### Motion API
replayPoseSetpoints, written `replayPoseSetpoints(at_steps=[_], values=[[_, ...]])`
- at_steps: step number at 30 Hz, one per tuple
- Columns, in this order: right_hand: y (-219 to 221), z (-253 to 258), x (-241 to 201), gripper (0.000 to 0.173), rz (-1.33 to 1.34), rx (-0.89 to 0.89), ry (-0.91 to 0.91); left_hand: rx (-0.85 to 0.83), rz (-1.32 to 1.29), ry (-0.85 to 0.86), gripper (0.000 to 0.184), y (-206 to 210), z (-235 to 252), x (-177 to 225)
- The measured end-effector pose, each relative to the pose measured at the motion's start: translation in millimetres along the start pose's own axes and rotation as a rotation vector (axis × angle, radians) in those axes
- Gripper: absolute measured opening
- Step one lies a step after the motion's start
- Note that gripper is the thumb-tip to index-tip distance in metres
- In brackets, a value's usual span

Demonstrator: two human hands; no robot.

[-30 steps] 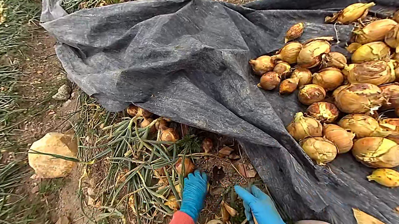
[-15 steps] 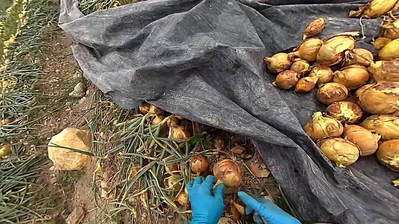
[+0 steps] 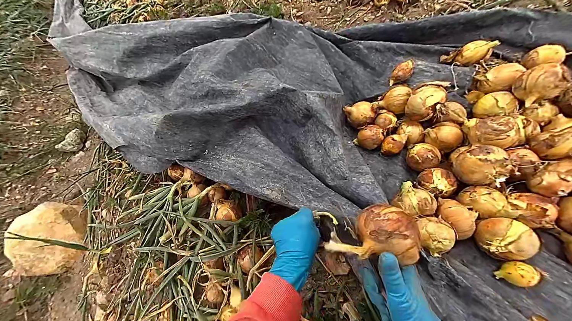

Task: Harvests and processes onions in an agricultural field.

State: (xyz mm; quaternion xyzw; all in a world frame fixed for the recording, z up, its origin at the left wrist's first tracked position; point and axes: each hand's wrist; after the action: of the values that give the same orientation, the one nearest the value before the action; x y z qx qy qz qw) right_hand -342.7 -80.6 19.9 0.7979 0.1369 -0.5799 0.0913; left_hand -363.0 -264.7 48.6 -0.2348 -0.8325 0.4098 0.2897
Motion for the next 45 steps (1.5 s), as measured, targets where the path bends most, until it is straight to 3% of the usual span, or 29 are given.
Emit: replayPoseSetpoints(at_steps=[1, 3, 5, 8, 11, 13, 16, 18, 20, 23, 26, 28, 29, 31, 32, 34, 35, 37, 39, 42, 45], values=[[-12.3, -1.5, -2.0, 0.07, 0.001, 0.046, -0.03, -0.033, -0.018, -0.162, 0.034, -5.1, 28.0, -13.0], [-40.1, 2.0, -5.2, 0.067, -0.032, 0.117, -0.045, -0.012, -0.027, -0.3, 0.036, -2.1, 63.5, -51.0], [-49.7, 6.7, -6.3, 0.056, -0.199, 0.116, 0.067, -0.075, -0.07, -0.256, 0.039, 27.2, 68.9, -71.8], [-22.7, 10.7, -11.2, 0.042, -0.401, -0.081, 0.235, -0.089, -0.025, -0.15, 0.074, 78.6, 70.5, -81.5], [-7.2, 0.0, -14.6, 0.047, -0.607, -0.203, 0.252, -0.026, 0.038, -0.163, 0.045, 86.6, 64.8, -92.3], [-6.2, -1.7, -12.9, 0.047, -0.655, -0.114, 0.183, 0.041, -0.132, -0.148, 0.04, 66.1, 46.1, -97.2], [-7.4, 11.2, -8.9, 0.049, -0.688, -0.024, 0.184, 0.37, -0.553, 0.108, 0.032, 42.1, -12.6, -91.9], [-9.8, 20.8, -15.9, 0.069, -0.709, -0.234, 0.326, 0.415, -0.706, 0.366, 0.026, 31.6, -53.3, -75.3], [-7.3, 19.6, -16.7, 0.08, -0.596, -0.427, 0.33, 0.371, -0.628, 0.603, 0.023, 23.9, -82.3, -52.4], [-2.6, -2.7, -9.1, 0.077, -0.115, -0.381, 0.224, 0.342, -0.397, 0.677, 0.021, 30.9, -106.5, -23.1], [-5.4, -5.9, -10.5, 0.052, 0.031, -0.36, 0.299, 0.221, -0.346, 0.612, 0.02, 36.2, -126.8, -13.7], [-4.0, -8.1, -4.8, 0.053, 0.101, -0.391, 0.32, 0.332, -0.176, 0.509, 0.015, 27.9, -105.7, -30.4], [-5.7, -10.0, -3.0, 0.055, 0.156, -0.388, 0.279, 0.318, -0.061, 0.321, 0.019, 11.2, -87.8, -43.7], [-17.8, -3.1, -9.2, 0.063, 0.296, -0.301, 0.15, 0.087, 0.172, -0.158, 0.028, -31.6, -42.1, -82.7], [-24.1, 5.8, -14.5, 0.067, 0.328, -0.228, 0.089, 0.056, 0.257, -0.233, 0.032, -40.1, -25.2, -106.8], [-22.1, 21.0, -25.4, 0.073, 0.35, -0.129, 0.068, 0.083, 0.225, -0.145, 0.049, -34.7, -8.5, -127.6], [-11.7, 21.5, -28.3, 0.07, 0.314, -0.118, 0.095, 0.067, 0.124, -0.076, 0.048, -24.4, -0.6, -124.3], [17.1, 14.7, -29.2, 0.047, 0.145, -0.141, 0.289, -0.018, -0.065, -0.087, 0.044, 5.2, 27.0, -115.7], [38.6, 9.1, -15.1, 0.028, -0.069, -0.243, 0.492, -0.076, -0.045, -0.235, 0.064, 37.8, 50.7, -122.1], [45.7, 3.3, 26.4, 0.03, -0.27, -0.327, 0.608, -0.048, -0.044, -0.337, 0.092, 64.3, 56.3, -149.2], [41.9, 4.4, 58.1, 0.039, -0.35, -0.355, 0.636, -0.012, -0.426, -0.25, 0.09, 60.4, 28.9, -173.4]])
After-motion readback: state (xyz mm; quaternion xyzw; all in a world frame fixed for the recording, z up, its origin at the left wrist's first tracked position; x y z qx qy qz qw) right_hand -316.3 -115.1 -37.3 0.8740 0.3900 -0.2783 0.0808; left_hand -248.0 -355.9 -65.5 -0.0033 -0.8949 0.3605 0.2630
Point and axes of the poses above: each hand's wrist, its own z-axis towards the middle knuckle, its own y-axis out of the palm, x = y × z, and after that the axes turned 9 degrees about -z, right-handed
